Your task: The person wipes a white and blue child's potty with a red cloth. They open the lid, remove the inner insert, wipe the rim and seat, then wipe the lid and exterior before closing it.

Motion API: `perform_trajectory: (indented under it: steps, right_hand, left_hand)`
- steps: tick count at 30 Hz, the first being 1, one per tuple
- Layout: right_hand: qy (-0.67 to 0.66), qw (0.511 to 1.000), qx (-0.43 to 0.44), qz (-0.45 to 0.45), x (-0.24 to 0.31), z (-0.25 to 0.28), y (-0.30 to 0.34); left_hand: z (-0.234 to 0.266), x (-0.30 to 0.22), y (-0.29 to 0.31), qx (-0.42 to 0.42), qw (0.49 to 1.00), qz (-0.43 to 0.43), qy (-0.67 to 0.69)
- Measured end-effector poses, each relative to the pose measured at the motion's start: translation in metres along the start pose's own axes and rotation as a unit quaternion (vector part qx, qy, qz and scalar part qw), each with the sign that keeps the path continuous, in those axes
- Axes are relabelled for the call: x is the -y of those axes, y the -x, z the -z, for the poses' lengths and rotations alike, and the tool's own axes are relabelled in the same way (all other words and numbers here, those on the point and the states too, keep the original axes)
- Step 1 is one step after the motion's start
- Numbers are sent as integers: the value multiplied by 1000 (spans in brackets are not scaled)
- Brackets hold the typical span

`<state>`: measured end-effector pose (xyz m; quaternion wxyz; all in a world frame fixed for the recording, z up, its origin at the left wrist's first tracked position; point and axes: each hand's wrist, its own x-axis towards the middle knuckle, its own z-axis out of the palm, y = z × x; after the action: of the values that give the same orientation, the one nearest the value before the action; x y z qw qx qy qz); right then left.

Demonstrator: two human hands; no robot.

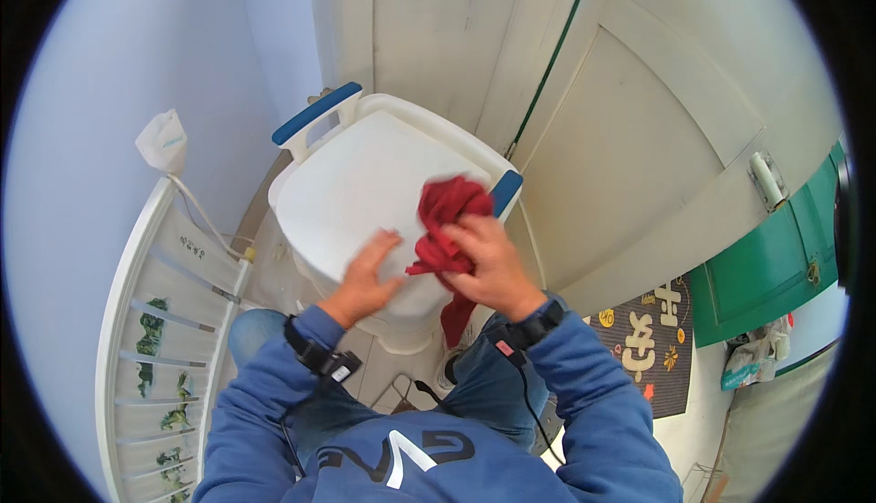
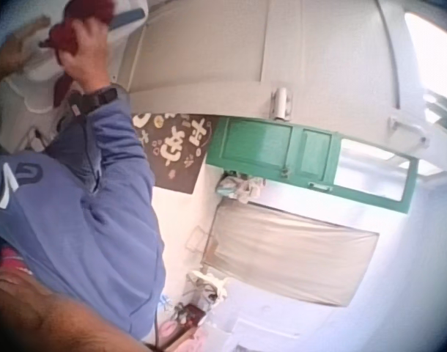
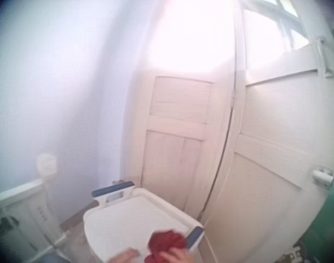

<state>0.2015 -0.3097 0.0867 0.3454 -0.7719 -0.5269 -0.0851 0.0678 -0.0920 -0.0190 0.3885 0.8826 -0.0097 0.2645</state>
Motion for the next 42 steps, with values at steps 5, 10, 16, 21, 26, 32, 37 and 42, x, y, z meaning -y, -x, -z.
perform_trajectory:
  steps: [5, 10, 16, 21, 26, 32, 37, 42]
  right_hand:
    - [25, 995, -94, 23, -78, -19, -23]
    - [40, 982, -98, -156, -170, 3, -65]
    - [69, 983, -108, -131, -145, -9, -50]
    - [-5, 996, -68, 56, -48, -27, 3]
    - [2, 998, -9, 56, -42, -25, 3]
    - [88, 990, -39, -108, -142, -6, -62]
    - [183, 940, 189, -218, -130, 23, -129]
    - [-323, 893, 213, -232, -64, 0, -212]
  left_hand:
    - [-58, -40, -21, 92, 958, 137, 235]
    - [-53, -39, -23, 100, 954, 150, 241]
    - [-56, -41, -24, 84, 956, 154, 236]
    - [-53, -34, -26, 132, 963, 141, 188]
    - [-31, -27, -22, 163, 938, 166, 255]
    - [40, 17, -18, -111, 977, 146, 111]
    - [77, 68, -3, -235, 961, 137, -45]
    - [71, 82, -3, -245, 946, 202, 69]
